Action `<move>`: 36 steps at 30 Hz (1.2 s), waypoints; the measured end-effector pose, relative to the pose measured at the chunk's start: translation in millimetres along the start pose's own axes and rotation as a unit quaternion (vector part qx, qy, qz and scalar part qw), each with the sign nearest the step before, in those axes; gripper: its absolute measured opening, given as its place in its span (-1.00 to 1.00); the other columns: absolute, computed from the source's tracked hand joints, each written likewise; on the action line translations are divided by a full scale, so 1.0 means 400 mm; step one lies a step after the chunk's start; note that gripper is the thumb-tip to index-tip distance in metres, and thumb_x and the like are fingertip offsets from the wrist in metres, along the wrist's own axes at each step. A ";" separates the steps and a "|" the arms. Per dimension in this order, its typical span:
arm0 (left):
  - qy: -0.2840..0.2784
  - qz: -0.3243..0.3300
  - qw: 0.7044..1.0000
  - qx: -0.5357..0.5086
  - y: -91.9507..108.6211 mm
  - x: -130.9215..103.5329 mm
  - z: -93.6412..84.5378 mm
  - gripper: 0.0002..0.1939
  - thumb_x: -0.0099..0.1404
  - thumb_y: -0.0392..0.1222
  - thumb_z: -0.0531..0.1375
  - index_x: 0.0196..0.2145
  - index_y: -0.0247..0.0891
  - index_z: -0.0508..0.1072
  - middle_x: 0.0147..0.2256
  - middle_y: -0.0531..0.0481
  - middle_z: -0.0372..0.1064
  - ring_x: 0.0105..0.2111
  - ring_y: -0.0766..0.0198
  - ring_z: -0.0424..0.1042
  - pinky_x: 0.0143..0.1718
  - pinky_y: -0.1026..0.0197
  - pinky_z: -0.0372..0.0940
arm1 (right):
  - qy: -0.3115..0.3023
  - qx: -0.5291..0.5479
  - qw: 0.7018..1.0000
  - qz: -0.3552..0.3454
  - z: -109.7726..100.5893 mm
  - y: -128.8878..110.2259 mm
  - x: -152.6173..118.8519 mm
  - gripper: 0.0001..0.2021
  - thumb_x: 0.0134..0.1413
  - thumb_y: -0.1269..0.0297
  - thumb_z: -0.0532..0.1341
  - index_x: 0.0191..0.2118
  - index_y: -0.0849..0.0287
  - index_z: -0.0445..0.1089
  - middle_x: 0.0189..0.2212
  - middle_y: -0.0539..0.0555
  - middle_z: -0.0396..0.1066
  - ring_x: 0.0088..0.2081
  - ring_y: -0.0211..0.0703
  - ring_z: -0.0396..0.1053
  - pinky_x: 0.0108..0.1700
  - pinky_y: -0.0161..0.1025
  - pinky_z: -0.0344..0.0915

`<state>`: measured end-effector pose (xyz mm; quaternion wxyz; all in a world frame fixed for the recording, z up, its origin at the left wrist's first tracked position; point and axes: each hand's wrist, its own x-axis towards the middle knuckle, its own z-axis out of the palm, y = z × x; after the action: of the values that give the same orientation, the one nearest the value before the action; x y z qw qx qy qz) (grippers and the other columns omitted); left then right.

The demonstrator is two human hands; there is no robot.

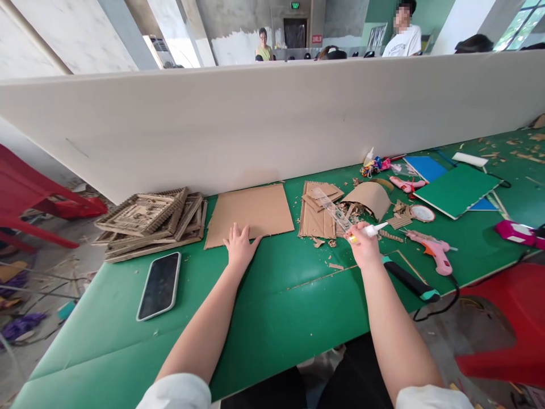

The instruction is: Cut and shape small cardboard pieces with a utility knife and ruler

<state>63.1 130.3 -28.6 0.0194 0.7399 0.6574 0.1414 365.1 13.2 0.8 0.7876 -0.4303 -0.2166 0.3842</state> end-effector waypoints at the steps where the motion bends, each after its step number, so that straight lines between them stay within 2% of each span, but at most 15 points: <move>1: 0.001 -0.003 1.000 0.000 0.000 0.004 0.001 -0.43 0.29 0.12 0.04 0.13 -0.28 0.28 0.26 -0.44 -0.08 0.25 -0.20 -0.01 0.13 -0.31 0.01 | -0.009 -0.012 1.000 0.002 0.004 0.006 -0.002 -0.61 -0.47 0.31 0.45 -0.52 0.13 0.20 -0.61 -0.15 0.28 -0.56 -0.38 0.30 -0.46 -0.34 0.28; 6: 0.006 -0.010 1.000 0.000 0.015 0.023 0.006 -0.43 0.27 0.14 0.05 0.09 -0.29 0.31 0.25 -0.44 -0.06 0.22 -0.24 0.04 0.13 -0.27 0.02 | -0.052 -0.054 0.997 0.020 0.019 0.029 -0.016 -0.63 -0.46 0.34 0.45 -0.54 0.16 0.22 -0.60 -0.11 0.32 -0.57 -0.37 0.31 -0.51 -0.36 0.24; 9: 0.006 -0.013 1.000 -0.007 0.027 0.035 0.009 -0.44 0.27 0.14 0.05 0.09 -0.29 0.32 0.26 -0.43 -0.06 0.21 -0.26 0.05 0.11 -0.29 0.03 | -0.055 -0.058 0.997 0.021 0.020 0.029 -0.017 -0.65 -0.45 0.35 0.44 -0.54 0.16 0.23 -0.61 -0.11 0.32 -0.56 -0.36 0.31 -0.51 -0.35 0.25; 14: 0.007 -0.007 0.999 -0.033 0.039 0.044 0.012 -0.45 0.26 0.11 0.07 0.07 -0.31 0.34 0.26 -0.44 -0.07 0.23 -0.32 0.00 0.10 -0.38 -0.01 | 0.006 -0.032 0.999 -0.015 0.011 0.008 -0.006 -0.64 -0.46 0.31 0.43 -0.53 0.11 0.21 -0.61 -0.15 0.29 -0.55 -0.36 0.29 -0.48 -0.32 0.30; 17: 0.003 0.024 0.998 -0.061 0.062 0.045 0.011 -0.46 0.27 0.03 0.08 0.11 -0.32 0.28 0.27 -0.38 -0.07 0.28 -0.24 -0.13 0.18 -0.30 -0.07 | 0.053 -0.014 0.998 -0.043 0.001 -0.005 0.006 -0.62 -0.46 0.29 0.42 -0.52 0.11 0.18 -0.62 -0.18 0.24 -0.55 -0.36 0.29 -0.45 -0.29 0.33; 19: -0.011 0.062 0.994 -0.089 0.097 0.052 0.012 -0.49 0.30 -0.05 0.06 0.15 -0.33 0.23 0.24 -0.30 0.03 0.31 -0.11 -0.16 0.24 -0.16 -0.07 | 0.088 -0.010 0.994 -0.065 -0.009 -0.011 0.016 -0.60 -0.46 0.27 0.42 -0.51 0.10 0.16 -0.62 -0.18 0.23 -0.55 -0.36 0.29 -0.43 -0.29 0.33; 21: -0.037 0.101 0.987 -0.122 0.149 0.066 0.016 -0.51 0.33 -0.10 0.02 0.16 -0.33 0.21 0.17 -0.22 0.19 0.29 -0.01 -0.08 0.24 -0.03 -0.01 | 0.122 -0.016 0.989 -0.083 -0.021 -0.011 0.026 -0.59 -0.46 0.24 0.41 -0.51 0.10 0.15 -0.62 -0.18 0.25 -0.55 -0.36 0.30 -0.42 -0.29 0.33; 23: -0.067 0.125 0.978 -0.151 0.212 0.085 0.023 -0.53 0.33 -0.10 0.03 0.15 -0.32 0.22 0.08 -0.19 0.31 0.23 0.01 0.08 0.19 0.03 0.11 | 0.148 -0.035 0.985 -0.083 -0.032 -0.005 0.035 -0.60 -0.47 0.24 0.41 -0.52 0.11 0.15 -0.62 -0.18 0.27 -0.56 -0.37 0.30 -0.43 -0.30 0.31; 25: -0.087 0.138 0.972 -0.171 0.276 0.103 0.029 -0.54 0.33 -0.14 0.05 0.14 -0.35 0.22 0.01 -0.22 0.36 0.19 0.01 0.16 0.15 0.03 0.16 | 0.157 -0.067 0.983 -0.062 -0.037 0.009 0.040 -0.63 -0.49 0.27 0.40 -0.55 0.12 0.16 -0.65 -0.17 0.27 -0.58 -0.36 0.29 -0.50 -0.34 0.25; 27: -0.096 0.148 0.967 -0.184 0.329 0.116 0.033 -0.56 0.32 -0.16 0.08 0.13 -0.33 0.24 0.03 -0.23 0.32 0.15 0.02 0.19 0.14 -0.02 0.17 | 0.143 -0.103 0.984 -0.028 -0.033 0.030 0.038 -0.65 -0.52 0.32 0.40 -0.57 0.14 0.19 -0.68 -0.15 0.27 -0.62 -0.36 0.27 -0.58 -0.37 0.15; 29: -0.104 0.154 0.963 -0.197 0.366 0.121 0.037 -0.62 0.32 -0.09 0.12 0.05 -0.28 0.29 0.03 -0.16 0.28 0.01 0.11 0.33 0.01 -0.08 0.28 | 0.109 -0.140 0.984 0.007 -0.020 0.054 0.033 -0.67 -0.55 0.36 0.40 -0.60 0.16 0.22 -0.71 -0.13 0.28 -0.65 -0.35 0.24 -0.64 -0.39 0.05; 30: -0.108 0.152 0.961 -0.204 0.379 0.122 0.038 -0.64 0.32 -0.08 0.12 0.02 -0.27 0.32 0.01 -0.14 0.29 -0.06 0.16 0.36 -0.06 -0.03 0.32 | 0.090 -0.157 0.983 0.021 -0.013 0.066 0.030 -0.69 -0.55 0.37 0.40 -0.61 0.16 0.24 -0.72 -0.12 0.28 -0.66 -0.35 0.22 -0.64 -0.39 0.02; 31: -0.109 0.146 0.960 -0.213 0.388 0.122 0.040 -0.65 0.32 -0.08 0.11 0.01 -0.28 0.32 -0.01 -0.13 0.30 -0.09 0.17 0.37 -0.09 0.00 0.34 | 0.072 -0.172 0.982 0.032 -0.006 0.077 0.027 -0.71 -0.54 0.37 0.40 -0.61 0.17 0.25 -0.72 -0.11 0.29 -0.67 -0.36 0.20 -0.64 -0.39 0.01; 32: -0.109 0.141 0.958 -0.224 0.395 0.122 0.043 -0.66 0.39 -0.09 0.00 0.01 -0.32 0.33 -0.04 -0.11 0.31 -0.07 0.16 0.37 -0.08 0.01 0.33 | 0.055 -0.186 0.980 0.040 0.001 0.086 0.025 -0.72 -0.53 0.37 0.40 -0.61 0.17 0.26 -0.72 -0.11 0.29 -0.67 -0.37 0.19 -0.64 -0.39 0.02; 36: -0.114 0.089 0.946 -0.288 0.405 0.129 0.059 -0.67 0.38 -0.09 0.03 0.00 -0.31 0.33 -0.03 -0.14 0.31 -0.08 0.18 0.37 -0.08 0.02 0.34 | 0.017 -0.223 0.973 0.049 0.017 0.101 0.020 -0.74 -0.49 0.35 0.39 -0.60 0.17 0.27 -0.72 -0.13 0.28 -0.64 -0.37 0.19 -0.58 -0.38 0.08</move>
<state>230.2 162.7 -6.9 0.2942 0.7695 0.5132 0.2407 348.4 36.6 -29.4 0.6554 -0.6118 -0.2627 0.3566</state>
